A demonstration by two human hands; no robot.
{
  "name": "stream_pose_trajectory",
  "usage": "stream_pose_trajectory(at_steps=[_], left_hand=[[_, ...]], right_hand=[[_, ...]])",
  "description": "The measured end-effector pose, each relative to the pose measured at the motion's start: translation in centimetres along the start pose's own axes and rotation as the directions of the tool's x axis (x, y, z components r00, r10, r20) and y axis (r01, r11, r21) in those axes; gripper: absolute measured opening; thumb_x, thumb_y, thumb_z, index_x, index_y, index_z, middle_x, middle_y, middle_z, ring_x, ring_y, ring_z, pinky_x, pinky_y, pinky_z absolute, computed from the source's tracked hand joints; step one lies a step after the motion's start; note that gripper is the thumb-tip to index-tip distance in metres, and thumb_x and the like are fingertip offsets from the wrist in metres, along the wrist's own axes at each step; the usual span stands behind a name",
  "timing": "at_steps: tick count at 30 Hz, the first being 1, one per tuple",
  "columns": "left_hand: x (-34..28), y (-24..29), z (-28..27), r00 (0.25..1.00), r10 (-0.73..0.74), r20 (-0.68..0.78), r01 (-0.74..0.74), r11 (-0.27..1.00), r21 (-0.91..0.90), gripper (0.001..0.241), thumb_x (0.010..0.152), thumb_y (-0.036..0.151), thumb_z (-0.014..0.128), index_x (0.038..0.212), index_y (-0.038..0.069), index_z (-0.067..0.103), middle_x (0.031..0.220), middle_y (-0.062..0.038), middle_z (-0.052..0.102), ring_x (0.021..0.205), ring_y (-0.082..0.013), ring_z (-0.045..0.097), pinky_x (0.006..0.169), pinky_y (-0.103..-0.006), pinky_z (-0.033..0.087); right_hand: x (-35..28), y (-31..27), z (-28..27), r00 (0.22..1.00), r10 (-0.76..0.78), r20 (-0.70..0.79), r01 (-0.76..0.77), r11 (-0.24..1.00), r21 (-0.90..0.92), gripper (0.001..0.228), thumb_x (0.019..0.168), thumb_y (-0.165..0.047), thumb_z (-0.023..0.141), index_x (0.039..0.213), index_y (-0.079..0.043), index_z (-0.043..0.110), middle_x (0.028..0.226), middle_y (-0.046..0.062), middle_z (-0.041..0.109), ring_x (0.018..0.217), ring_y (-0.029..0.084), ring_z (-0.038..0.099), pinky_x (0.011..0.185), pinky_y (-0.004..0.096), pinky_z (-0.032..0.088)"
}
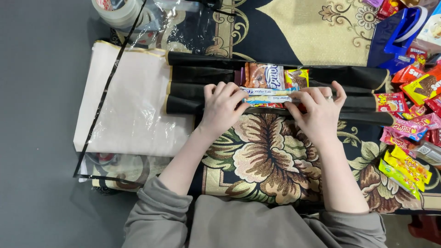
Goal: Wrapping various snack packages in black paper to create a gift arrangement.
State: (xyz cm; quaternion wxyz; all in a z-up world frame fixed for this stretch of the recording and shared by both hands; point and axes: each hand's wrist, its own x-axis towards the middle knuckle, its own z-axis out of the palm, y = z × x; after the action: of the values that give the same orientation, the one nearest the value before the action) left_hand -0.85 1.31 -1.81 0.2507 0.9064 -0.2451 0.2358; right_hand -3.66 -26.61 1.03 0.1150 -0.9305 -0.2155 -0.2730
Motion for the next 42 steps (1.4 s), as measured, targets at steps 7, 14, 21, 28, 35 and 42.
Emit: stream_pose_trajectory(at_steps=[7,14,21,28,35,42], left_hand=[[-0.3,-0.3,0.8,0.998,0.046,-0.035,-0.046,0.999,-0.004,0.013,0.087,0.025,0.078,0.096,0.022,0.069,0.087,0.007,0.054,0.084,-0.014,0.057,0.093,-0.0407,0.036],[0.6,-0.4,0.7,0.994,-0.107,-0.036,0.102,0.985,-0.137,0.015,0.085,0.024,0.078,0.091,0.021,0.065,0.086,0.007,0.053,0.084,-0.0156,0.058,0.09,-0.0399,0.037],[2.5,0.7,-0.3,0.863,-0.467,0.19,0.504,0.816,-0.282,0.016,0.093,0.032,0.073,0.096,0.018,0.066,0.082,0.002,0.069,0.086,-0.0202,0.068,0.091,-0.0378,0.038],[4.1,0.5,-1.1,0.738,-0.559,0.377,0.672,0.658,-0.339,0.012,0.087,0.033,0.071,0.095,0.025,0.072,0.083,0.009,0.075,0.086,-0.0116,0.072,0.09,-0.0315,0.035],[5.7,0.8,-0.4,0.662,-0.595,0.456,0.741,0.612,-0.276,0.015,0.087,0.035,0.065,0.096,0.025,0.072,0.086,0.006,0.075,0.094,-0.0172,0.071,0.091,-0.0346,0.037],[5.3,-0.6,1.5,0.646,-0.601,0.47,0.744,0.632,-0.216,0.018,0.09,0.03,0.061,0.098,0.02,0.074,0.086,0.002,0.075,0.096,-0.0234,0.071,0.092,-0.0379,0.037]], right_hand=[[0.6,0.3,-0.3,1.0,-0.011,0.027,0.009,0.998,0.07,0.022,0.092,-0.026,0.089,0.1,-0.014,0.073,0.092,0.001,0.065,0.09,0.022,0.058,0.106,0.051,0.035],[0.7,-0.6,0.0,0.998,-0.036,0.058,0.034,0.999,0.024,0.026,0.087,-0.022,0.086,0.109,-0.018,0.073,0.101,0.002,0.061,0.098,0.023,0.053,0.111,0.054,0.032],[1.1,-1.1,-0.5,0.989,-0.038,0.141,0.039,0.999,-0.005,0.032,0.087,-0.022,0.08,0.119,-0.021,0.074,0.107,0.001,0.064,0.105,0.021,0.054,0.113,0.052,0.031],[1.7,-1.0,-0.7,0.987,0.027,0.158,-0.047,0.992,0.121,0.025,0.094,-0.023,0.079,0.118,-0.021,0.076,0.102,0.001,0.064,0.103,0.022,0.054,0.115,0.055,0.029],[1.9,-1.1,-0.2,0.987,-0.07,0.143,0.085,0.991,-0.104,0.025,0.092,-0.029,0.076,0.117,-0.027,0.077,0.098,-0.001,0.063,0.103,0.019,0.056,0.118,0.054,0.028],[2.5,-0.5,1.4,0.983,-0.082,0.166,0.108,0.983,-0.15,0.034,0.084,-0.043,0.074,0.114,-0.028,0.076,0.098,-0.001,0.06,0.105,0.019,0.055,0.117,0.056,0.029]])
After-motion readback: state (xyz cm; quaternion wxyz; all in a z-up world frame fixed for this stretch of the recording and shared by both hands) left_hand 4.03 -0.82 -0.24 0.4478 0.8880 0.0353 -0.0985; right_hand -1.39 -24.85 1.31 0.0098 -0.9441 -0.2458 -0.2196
